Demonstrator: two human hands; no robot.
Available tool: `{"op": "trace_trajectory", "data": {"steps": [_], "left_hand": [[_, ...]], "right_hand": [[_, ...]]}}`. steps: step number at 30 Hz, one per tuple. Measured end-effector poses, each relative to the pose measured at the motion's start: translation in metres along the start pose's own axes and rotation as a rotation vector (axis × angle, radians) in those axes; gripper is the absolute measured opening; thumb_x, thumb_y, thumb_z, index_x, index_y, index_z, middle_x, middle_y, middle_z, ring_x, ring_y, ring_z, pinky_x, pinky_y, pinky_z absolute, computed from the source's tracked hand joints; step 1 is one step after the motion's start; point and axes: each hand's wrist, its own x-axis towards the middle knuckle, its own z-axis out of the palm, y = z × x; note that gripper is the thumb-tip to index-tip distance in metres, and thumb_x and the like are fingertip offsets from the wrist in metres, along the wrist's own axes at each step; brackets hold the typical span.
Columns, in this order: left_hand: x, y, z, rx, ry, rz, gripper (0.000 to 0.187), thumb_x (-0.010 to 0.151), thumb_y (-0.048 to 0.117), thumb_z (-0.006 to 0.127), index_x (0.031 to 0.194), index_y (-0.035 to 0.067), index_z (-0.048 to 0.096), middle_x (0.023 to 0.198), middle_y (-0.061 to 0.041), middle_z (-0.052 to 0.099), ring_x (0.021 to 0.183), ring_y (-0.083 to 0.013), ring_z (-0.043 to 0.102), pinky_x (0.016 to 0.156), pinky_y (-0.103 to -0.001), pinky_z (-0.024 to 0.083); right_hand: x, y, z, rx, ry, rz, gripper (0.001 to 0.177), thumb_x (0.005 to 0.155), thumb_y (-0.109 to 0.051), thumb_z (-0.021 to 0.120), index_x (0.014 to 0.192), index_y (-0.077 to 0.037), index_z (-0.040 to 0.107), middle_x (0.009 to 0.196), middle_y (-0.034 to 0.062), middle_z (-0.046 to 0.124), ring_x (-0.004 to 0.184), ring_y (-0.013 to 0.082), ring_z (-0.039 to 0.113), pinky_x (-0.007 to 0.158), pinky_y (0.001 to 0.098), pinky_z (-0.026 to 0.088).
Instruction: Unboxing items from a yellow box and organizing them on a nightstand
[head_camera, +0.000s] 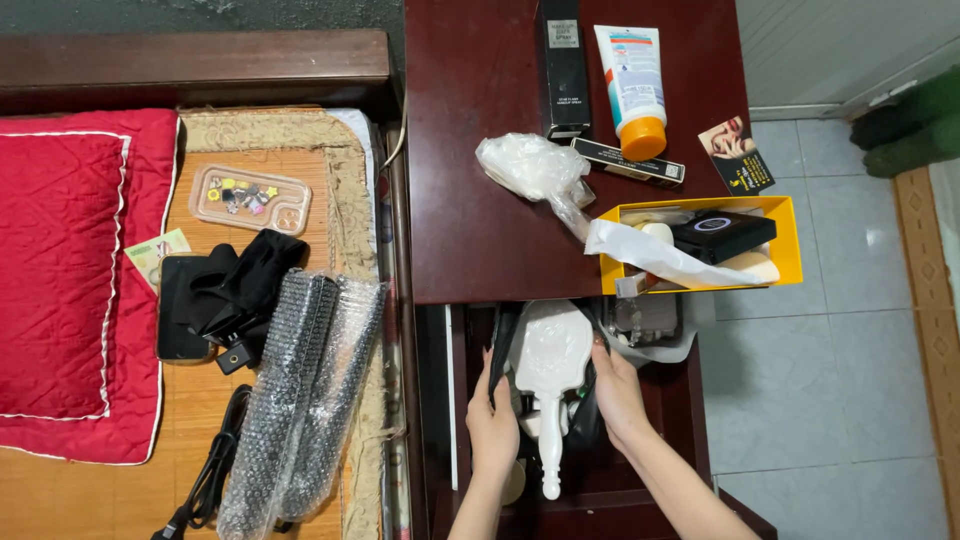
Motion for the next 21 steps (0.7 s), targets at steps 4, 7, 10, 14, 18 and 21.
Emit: {"op": "trace_trajectory", "data": {"steps": [4,7,10,14,18,21], "left_hand": [[0.012,-0.017,-0.001,-0.005,-0.011,-0.016,0.049,0.095,0.019,0.041,0.143,0.016,0.043,0.153,-0.001,0.039,0.144,-0.0154,0.030,0.118,-0.033,0.024],[0.017,-0.019,0.000,-0.002,0.015,0.005,0.048,0.094,0.021,0.043,0.142,0.016,0.045,0.151,-0.002,0.042,0.143,-0.0160,0.034,0.117,-0.032,0.026],[0.014,-0.007,-0.002,-0.015,0.030,-0.045,0.048,0.094,0.019,0.043,0.142,0.016,0.046,0.150,0.000,0.045,0.142,-0.0149,0.036,0.117,-0.031,0.027],[0.013,0.000,-0.002,-0.010,0.040,-0.030,0.048,0.094,0.020,0.041,0.142,0.017,0.045,0.150,-0.001,0.045,0.142,-0.0162,0.036,0.117,-0.032,0.028],[0.028,-0.012,-0.004,-0.059,0.052,0.059,0.049,0.094,0.014,0.040,0.143,0.013,0.043,0.151,-0.003,0.042,0.143,-0.0158,0.033,0.118,-0.030,0.024],[0.029,-0.002,-0.006,-0.055,0.015,0.020,0.050,0.095,0.017,0.039,0.145,0.015,0.039,0.154,-0.002,0.038,0.144,-0.0154,0.031,0.118,-0.031,0.023]], "right_hand": [[0.016,0.015,0.001,-0.004,0.010,-0.025,0.034,0.101,-0.030,0.046,0.100,-0.002,0.066,0.105,0.0086,0.068,0.096,0.0141,0.057,0.083,0.0264,0.042],[0.008,0.003,0.006,-0.022,0.003,-0.012,0.039,0.099,-0.030,0.043,0.119,-0.005,0.066,0.119,0.0092,0.068,0.107,0.0155,0.059,0.091,0.0269,0.043],[0.009,0.002,0.008,-0.033,-0.019,-0.033,0.041,0.098,-0.031,0.043,0.120,-0.005,0.065,0.122,0.0085,0.068,0.111,0.0154,0.059,0.095,0.0270,0.042],[0.024,0.016,0.012,-0.030,0.012,-0.082,0.038,0.098,-0.028,0.044,0.119,-0.005,0.065,0.121,0.0066,0.067,0.111,0.0136,0.057,0.096,0.0255,0.042],[0.036,0.015,0.020,-0.027,-0.010,-0.110,0.032,0.101,-0.029,0.046,0.096,-0.005,0.065,0.098,0.0039,0.066,0.092,0.0114,0.054,0.081,0.0237,0.041],[0.016,-0.017,0.030,0.004,-0.055,0.017,0.040,0.099,-0.028,0.040,0.125,-0.006,0.060,0.129,0.0075,0.064,0.121,0.0155,0.055,0.106,0.0277,0.038]]}}
